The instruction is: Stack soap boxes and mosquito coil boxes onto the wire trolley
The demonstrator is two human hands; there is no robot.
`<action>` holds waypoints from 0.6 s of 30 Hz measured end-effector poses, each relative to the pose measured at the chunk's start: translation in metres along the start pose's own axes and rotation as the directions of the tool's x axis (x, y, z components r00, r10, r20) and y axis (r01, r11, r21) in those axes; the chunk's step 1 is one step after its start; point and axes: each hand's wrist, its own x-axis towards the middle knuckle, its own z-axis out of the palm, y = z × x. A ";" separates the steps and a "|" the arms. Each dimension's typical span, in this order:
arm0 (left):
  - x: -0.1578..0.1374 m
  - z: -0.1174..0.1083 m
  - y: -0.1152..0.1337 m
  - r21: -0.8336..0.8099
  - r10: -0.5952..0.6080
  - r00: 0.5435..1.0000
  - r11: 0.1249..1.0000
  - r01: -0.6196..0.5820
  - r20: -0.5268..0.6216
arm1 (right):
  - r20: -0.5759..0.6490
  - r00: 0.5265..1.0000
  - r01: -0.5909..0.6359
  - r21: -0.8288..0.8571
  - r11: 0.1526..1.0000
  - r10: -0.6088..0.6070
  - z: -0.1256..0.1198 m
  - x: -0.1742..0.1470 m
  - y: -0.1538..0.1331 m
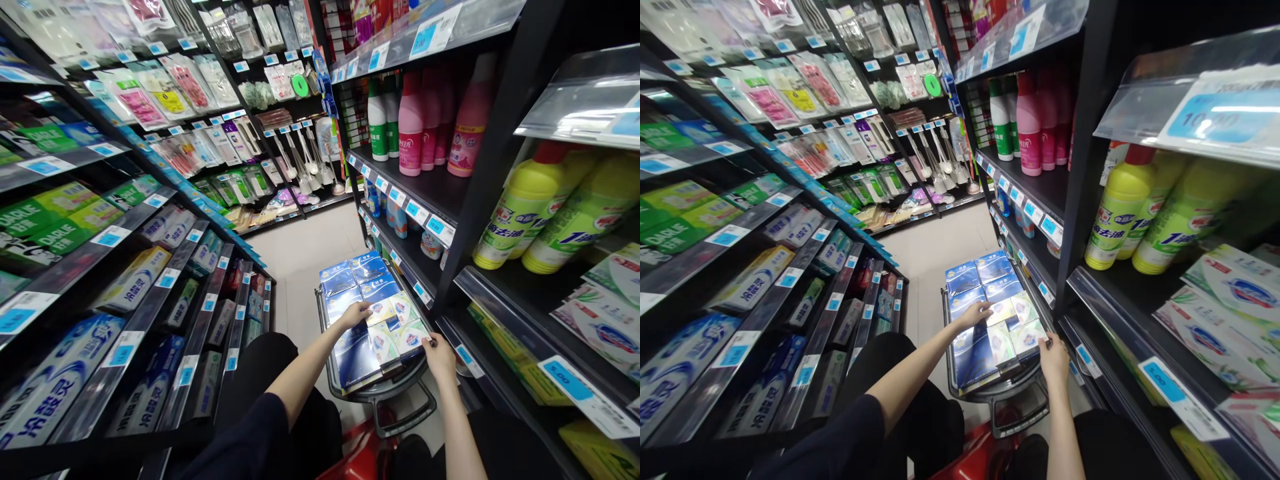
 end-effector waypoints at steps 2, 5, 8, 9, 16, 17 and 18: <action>0.000 0.001 0.001 -0.002 -0.009 1.000 1.000 0.009 0.000 | -0.021 1.000 0.002 -0.015 1.000 -0.003 0.000 -0.001 -0.001; -0.001 0.001 0.005 -0.002 -0.021 1.000 1.000 0.021 0.003 | -0.026 1.000 0.005 -0.036 0.999 -0.006 -0.001 -0.002 -0.002; -0.002 0.000 0.010 0.006 -0.043 0.999 0.999 0.043 0.003 | -0.012 1.000 0.011 -0.041 0.999 -0.012 -0.002 -0.003 -0.002; -0.003 0.000 0.011 0.012 -0.055 0.998 0.998 0.055 0.002 | -0.010 1.000 0.012 -0.040 0.999 -0.013 -0.002 -0.003 -0.002; -0.019 -0.008 0.043 0.123 -0.142 0.982 0.980 0.157 -0.121 | 0.008 1.000 -0.012 0.021 1.000 0.012 -0.006 -0.002 -0.010; -0.021 -0.010 0.058 0.140 -0.130 0.978 0.978 0.153 -0.163 | 0.007 1.000 -0.022 0.044 0.999 0.021 -0.008 -0.002 -0.013; -0.023 -0.013 0.077 0.154 -0.092 0.975 0.980 0.124 -0.202 | 0.001 1.000 -0.026 0.066 0.997 0.026 -0.010 -0.002 -0.015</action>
